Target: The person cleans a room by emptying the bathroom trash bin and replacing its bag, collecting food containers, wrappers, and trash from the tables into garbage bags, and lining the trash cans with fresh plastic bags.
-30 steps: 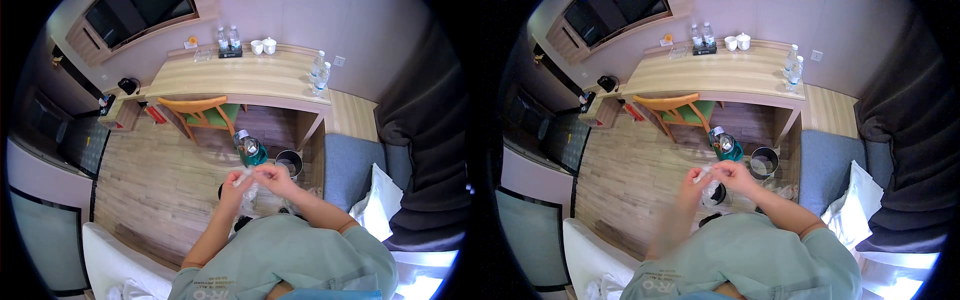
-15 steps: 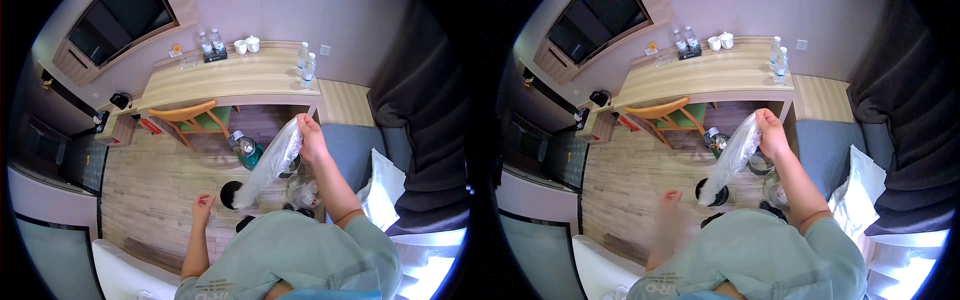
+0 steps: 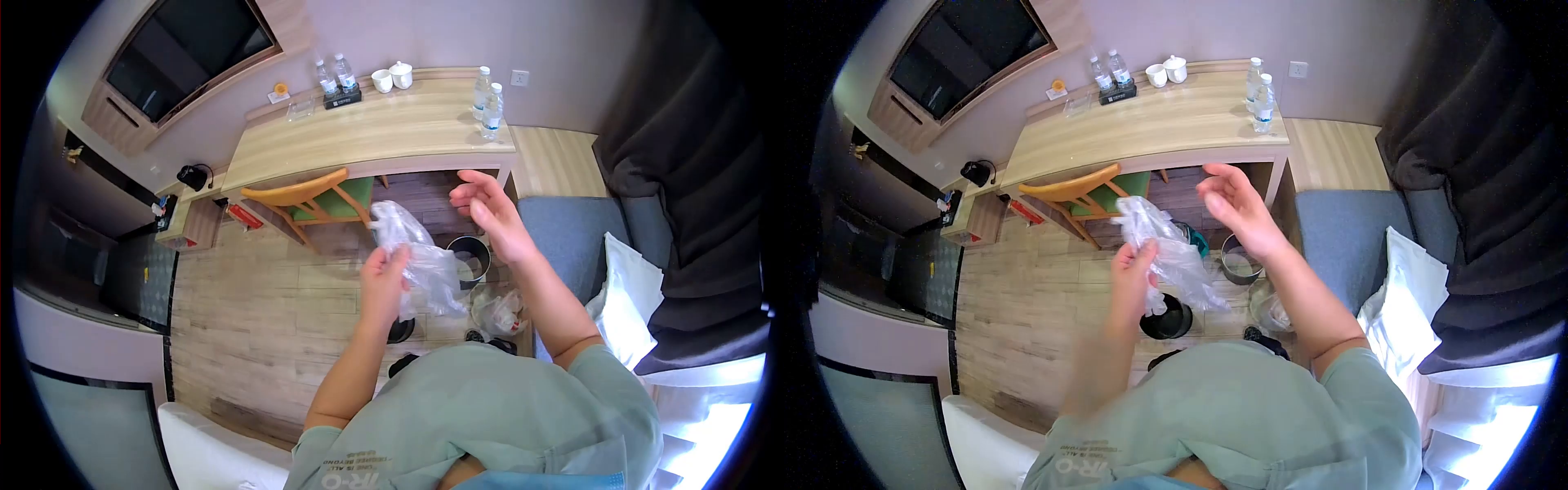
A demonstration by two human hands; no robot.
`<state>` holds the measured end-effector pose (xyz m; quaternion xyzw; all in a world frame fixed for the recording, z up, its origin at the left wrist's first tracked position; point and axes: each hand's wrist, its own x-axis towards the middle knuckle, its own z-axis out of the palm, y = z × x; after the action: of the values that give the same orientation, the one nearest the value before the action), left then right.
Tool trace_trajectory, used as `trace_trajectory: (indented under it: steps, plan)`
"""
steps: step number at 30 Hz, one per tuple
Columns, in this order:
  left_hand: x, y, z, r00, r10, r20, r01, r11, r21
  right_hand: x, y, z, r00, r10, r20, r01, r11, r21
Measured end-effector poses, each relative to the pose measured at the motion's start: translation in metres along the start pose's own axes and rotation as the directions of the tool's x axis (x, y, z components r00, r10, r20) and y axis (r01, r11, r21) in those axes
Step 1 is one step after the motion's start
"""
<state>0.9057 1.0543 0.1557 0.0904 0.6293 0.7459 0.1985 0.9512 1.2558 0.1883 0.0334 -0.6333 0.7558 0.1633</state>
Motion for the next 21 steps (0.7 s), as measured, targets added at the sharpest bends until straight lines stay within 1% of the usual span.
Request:
trace_trajectory:
  steps: [1,2,3,4,5,7,8,9,10,11,12,13,15,16,17,18,19,21]
  plan:
    - [0.000,0.006,-0.001,0.992,-0.118,-0.050,0.112,0.986,-0.122,-0.003,0.001,-0.008,0.994,-0.082,0.075,0.092,0.984,-0.152]
    - [-0.001,0.010,0.002,0.985,-0.153,-0.080,0.136,0.973,-0.185,-0.010,0.003,-0.009,0.990,-0.050,0.133,0.083,0.963,-0.256]
    - [0.001,0.010,0.003,0.986,-0.149,-0.077,0.133,0.974,-0.182,-0.020,0.007,-0.008,0.982,-0.013,0.188,0.081,0.929,-0.360]
    - [0.002,0.007,0.004,0.984,-0.150,-0.093,0.132,0.976,-0.176,-0.028,0.017,0.001,0.979,0.054,0.198,0.021,0.934,-0.356]
    - [0.001,0.005,0.005,0.982,-0.152,-0.109,0.132,0.976,-0.170,-0.039,0.024,0.011,0.986,0.009,0.166,0.055,0.925,-0.377]
    - [0.000,0.005,0.008,0.983,-0.162,-0.088,0.145,0.975,-0.168,-0.043,0.049,0.023,0.996,-0.055,0.064,0.078,0.895,-0.440]
    - [-0.001,0.005,0.009,0.983,-0.171,-0.071,0.157,0.974,-0.165,-0.041,0.055,0.025,0.987,0.129,-0.096,-0.144,0.975,-0.167]
    - [-0.002,0.003,0.006,0.983,-0.172,-0.068,0.159,0.974,-0.162,-0.034,0.056,0.022,0.929,0.298,-0.220,-0.292,0.954,0.059]
    - [-0.003,-0.002,0.000,0.974,-0.188,-0.124,0.167,0.972,-0.165,-0.024,0.048,0.018,0.900,0.333,-0.281,-0.250,0.923,0.293]
    - [-0.005,-0.006,-0.007,0.963,-0.204,-0.178,0.174,0.970,-0.168,-0.014,0.040,0.012,0.865,0.377,-0.332,-0.175,0.845,0.506]
    - [-0.009,-0.008,-0.015,0.969,-0.172,-0.178,0.146,0.978,-0.151,-0.010,0.041,-0.005,0.887,0.335,-0.317,-0.196,0.896,0.398]
    - [-0.013,-0.015,-0.027,0.970,-0.173,-0.169,0.149,0.978,-0.149,-0.003,0.030,-0.005,0.823,0.405,-0.398,-0.179,0.850,0.495]
    - [-0.022,-0.036,-0.056,0.969,-0.235,-0.074,0.229,0.969,-0.089,0.001,0.034,-0.024,0.858,0.379,-0.346,-0.143,0.823,0.549]
    - [-0.028,-0.045,-0.067,0.969,-0.238,-0.069,0.232,0.969,-0.089,0.002,0.023,-0.020,0.857,0.359,-0.369,-0.099,0.819,0.565]
    - [-0.035,-0.053,-0.077,0.953,-0.301,-0.039,0.301,0.954,-0.005,0.004,0.021,-0.019,0.856,0.359,-0.372,-0.099,0.820,0.563]
    - [-0.041,-0.059,-0.085,0.932,-0.363,-0.016,0.363,0.928,0.080,0.005,0.019,-0.019,0.862,0.335,-0.379,-0.104,0.850,0.516]
    - [-0.047,-0.065,-0.093,0.931,-0.364,-0.018,0.364,0.928,0.077,0.007,0.019,-0.018,0.870,0.312,-0.382,-0.110,0.877,0.467]
    - [-0.057,-0.074,-0.106,0.890,-0.454,0.035,0.452,0.890,0.052,0.008,0.019,-0.015,0.886,0.307,-0.347,-0.122,0.878,0.463]
